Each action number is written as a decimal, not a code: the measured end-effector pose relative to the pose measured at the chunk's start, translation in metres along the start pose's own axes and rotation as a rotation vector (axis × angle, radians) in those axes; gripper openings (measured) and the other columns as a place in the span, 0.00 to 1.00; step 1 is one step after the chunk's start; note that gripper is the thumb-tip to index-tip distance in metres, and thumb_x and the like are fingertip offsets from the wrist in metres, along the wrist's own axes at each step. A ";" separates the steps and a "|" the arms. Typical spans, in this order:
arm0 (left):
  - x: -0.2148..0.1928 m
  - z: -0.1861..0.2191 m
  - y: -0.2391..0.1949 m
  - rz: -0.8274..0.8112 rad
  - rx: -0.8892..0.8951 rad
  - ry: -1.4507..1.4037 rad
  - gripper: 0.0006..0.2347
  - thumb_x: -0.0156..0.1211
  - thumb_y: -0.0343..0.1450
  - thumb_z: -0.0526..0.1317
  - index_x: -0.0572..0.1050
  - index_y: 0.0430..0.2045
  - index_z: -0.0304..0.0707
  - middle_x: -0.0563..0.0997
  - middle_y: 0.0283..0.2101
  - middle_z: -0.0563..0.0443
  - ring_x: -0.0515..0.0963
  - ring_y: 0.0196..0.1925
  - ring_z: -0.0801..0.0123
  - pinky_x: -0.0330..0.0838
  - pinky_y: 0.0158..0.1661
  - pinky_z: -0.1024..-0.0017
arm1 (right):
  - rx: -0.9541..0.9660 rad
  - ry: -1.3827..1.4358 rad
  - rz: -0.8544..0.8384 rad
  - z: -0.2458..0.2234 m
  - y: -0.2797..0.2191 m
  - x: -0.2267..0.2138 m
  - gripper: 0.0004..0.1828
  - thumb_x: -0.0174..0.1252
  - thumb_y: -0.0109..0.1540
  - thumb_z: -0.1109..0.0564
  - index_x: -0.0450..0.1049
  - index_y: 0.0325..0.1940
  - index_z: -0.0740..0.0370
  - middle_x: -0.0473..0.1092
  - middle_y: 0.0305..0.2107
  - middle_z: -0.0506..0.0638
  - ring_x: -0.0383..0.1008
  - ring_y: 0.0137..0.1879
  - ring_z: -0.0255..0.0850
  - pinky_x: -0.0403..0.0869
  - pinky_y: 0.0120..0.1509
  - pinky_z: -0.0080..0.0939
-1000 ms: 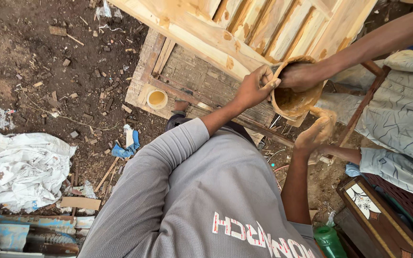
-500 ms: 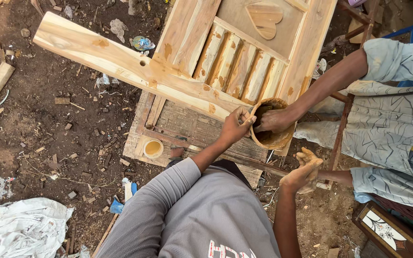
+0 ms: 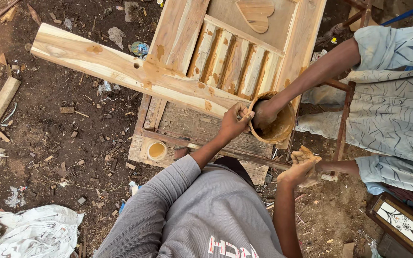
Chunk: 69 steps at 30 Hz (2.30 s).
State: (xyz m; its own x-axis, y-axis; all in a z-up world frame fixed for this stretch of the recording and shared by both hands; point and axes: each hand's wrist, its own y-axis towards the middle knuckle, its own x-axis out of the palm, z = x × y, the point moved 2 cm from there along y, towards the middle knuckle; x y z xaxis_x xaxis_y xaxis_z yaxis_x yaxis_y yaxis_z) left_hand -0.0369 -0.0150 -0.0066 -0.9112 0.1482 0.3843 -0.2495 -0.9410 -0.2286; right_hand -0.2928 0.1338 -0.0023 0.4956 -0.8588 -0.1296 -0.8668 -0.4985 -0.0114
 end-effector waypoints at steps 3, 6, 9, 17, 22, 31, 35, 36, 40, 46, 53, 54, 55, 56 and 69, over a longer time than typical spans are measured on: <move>-0.001 0.003 0.001 0.007 -0.008 0.001 0.10 0.64 0.73 0.37 0.68 0.30 0.32 0.75 0.24 0.52 0.80 0.21 0.73 0.77 0.21 0.73 | -0.022 0.010 -0.079 0.011 0.007 0.000 0.35 0.34 0.71 0.31 0.74 0.53 0.61 0.72 0.33 0.48 0.73 0.41 0.35 0.76 0.54 0.37; 0.000 0.003 0.000 -0.017 -0.028 -0.039 0.09 0.63 0.73 0.37 0.69 0.31 0.33 0.75 0.25 0.53 0.80 0.22 0.73 0.79 0.22 0.73 | 0.136 0.047 -0.038 0.022 0.008 -0.003 0.42 0.30 0.75 0.27 0.71 0.43 0.67 0.72 0.31 0.50 0.75 0.41 0.38 0.77 0.56 0.40; -0.003 0.006 0.000 -0.028 -0.021 -0.006 0.08 0.61 0.74 0.38 0.68 0.32 0.34 0.74 0.26 0.53 0.81 0.23 0.74 0.80 0.22 0.73 | 0.148 0.091 -0.050 0.025 0.002 -0.006 0.39 0.34 0.71 0.27 0.74 0.54 0.63 0.70 0.31 0.48 0.72 0.40 0.37 0.74 0.54 0.40; -0.002 -0.001 0.000 0.012 -0.016 0.027 0.09 0.62 0.74 0.39 0.68 0.32 0.35 0.74 0.27 0.55 0.79 0.22 0.77 0.81 0.23 0.74 | 0.175 0.132 -0.087 0.060 -0.018 -0.065 0.31 0.36 0.73 0.35 0.73 0.51 0.63 0.70 0.31 0.47 0.71 0.38 0.36 0.74 0.50 0.38; -0.002 -0.014 0.005 0.038 0.073 0.027 0.09 0.63 0.74 0.39 0.69 0.32 0.36 0.75 0.25 0.54 0.78 0.20 0.77 0.79 0.22 0.73 | 0.227 0.121 -0.080 0.110 -0.039 -0.122 0.30 0.35 0.73 0.37 0.73 0.50 0.63 0.70 0.29 0.48 0.69 0.37 0.36 0.73 0.48 0.38; -0.007 -0.003 0.018 -0.030 -0.126 0.113 0.11 0.59 0.74 0.47 0.66 0.37 0.41 0.75 0.30 0.55 0.78 0.27 0.73 0.84 0.33 0.64 | 0.362 0.194 -0.027 0.128 -0.100 -0.202 0.41 0.29 0.70 0.26 0.73 0.51 0.63 0.69 0.30 0.46 0.68 0.37 0.36 0.72 0.49 0.38; -0.002 0.002 0.013 0.043 -0.177 0.142 0.17 0.63 0.72 0.49 0.69 0.43 0.36 0.79 0.37 0.47 0.82 0.31 0.67 0.85 0.35 0.61 | 0.364 0.297 0.005 0.130 -0.118 -0.238 0.51 0.22 0.66 0.19 0.73 0.49 0.65 0.67 0.27 0.48 0.67 0.35 0.38 0.70 0.44 0.39; 0.000 0.002 0.013 0.088 -0.181 0.165 0.19 0.66 0.71 0.50 0.69 0.44 0.33 0.80 0.37 0.46 0.83 0.32 0.66 0.86 0.35 0.62 | 0.339 0.334 0.003 0.132 -0.122 -0.244 0.53 0.21 0.66 0.17 0.72 0.49 0.66 0.66 0.27 0.48 0.66 0.35 0.39 0.69 0.43 0.39; 0.010 -0.015 0.014 0.186 -0.061 0.350 0.24 0.74 0.66 0.50 0.75 0.42 0.24 0.84 0.30 0.44 0.86 0.27 0.69 0.83 0.35 0.65 | 0.448 0.348 0.055 0.144 -0.136 -0.268 0.55 0.22 0.65 0.16 0.73 0.50 0.66 0.65 0.26 0.48 0.64 0.33 0.39 0.66 0.42 0.40; -0.002 -0.027 0.026 0.232 0.003 -0.096 0.14 0.71 0.66 0.36 0.71 0.35 0.26 0.76 0.20 0.48 0.74 0.18 0.68 0.80 0.28 0.60 | 0.494 0.423 0.009 0.170 -0.133 -0.292 0.49 0.29 0.65 0.18 0.72 0.53 0.65 0.67 0.31 0.49 0.68 0.39 0.40 0.71 0.49 0.44; -0.128 0.010 -0.096 0.537 -0.122 -0.585 0.11 0.71 0.66 0.31 0.75 0.36 0.25 0.79 0.29 0.44 0.68 0.18 0.75 0.67 0.18 0.82 | 0.673 0.523 0.154 0.213 -0.142 -0.333 0.47 0.31 0.66 0.19 0.73 0.53 0.63 0.65 0.29 0.48 0.66 0.37 0.40 0.70 0.48 0.45; -0.150 0.018 -0.129 0.493 -0.077 -0.627 0.14 0.70 0.65 0.32 0.73 0.40 0.26 0.82 0.34 0.41 0.69 0.18 0.75 0.66 0.17 0.84 | 0.700 0.497 0.187 0.217 -0.145 -0.334 0.47 0.31 0.65 0.19 0.73 0.53 0.62 0.65 0.29 0.48 0.66 0.37 0.40 0.70 0.48 0.45; -0.170 0.023 -0.163 0.674 -0.050 -0.640 0.17 0.74 0.67 0.34 0.70 0.42 0.25 0.75 0.31 0.43 0.64 0.16 0.76 0.68 0.17 0.81 | 0.747 0.475 0.188 0.220 -0.149 -0.334 0.47 0.31 0.66 0.19 0.73 0.53 0.63 0.65 0.29 0.48 0.66 0.37 0.40 0.70 0.48 0.45; -0.188 0.028 -0.201 0.671 0.045 -0.632 0.17 0.70 0.69 0.34 0.71 0.46 0.25 0.77 0.33 0.44 0.70 0.18 0.75 0.70 0.19 0.82 | 0.794 0.453 0.189 0.222 -0.153 -0.335 0.47 0.31 0.66 0.19 0.73 0.53 0.63 0.65 0.29 0.48 0.65 0.37 0.40 0.70 0.49 0.45; -0.354 -0.099 -0.497 1.691 0.530 -0.712 0.10 0.61 0.67 0.27 0.70 0.38 0.17 0.81 0.31 0.34 0.77 0.18 0.62 0.73 0.19 0.70 | 0.971 -0.204 -0.348 0.244 -0.178 -0.256 0.48 0.25 0.68 0.23 0.59 0.73 0.63 0.64 0.63 0.67 0.65 0.70 0.59 0.60 0.76 0.56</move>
State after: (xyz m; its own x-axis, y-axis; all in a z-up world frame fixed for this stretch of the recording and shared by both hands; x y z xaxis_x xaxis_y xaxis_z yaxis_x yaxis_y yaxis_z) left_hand 0.3773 0.4305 -0.1171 0.2585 -0.8965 0.3599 0.8649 0.0488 -0.4996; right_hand -0.2788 0.4717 -0.2088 0.7854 -0.6051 -0.1301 -0.3947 -0.3277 -0.8584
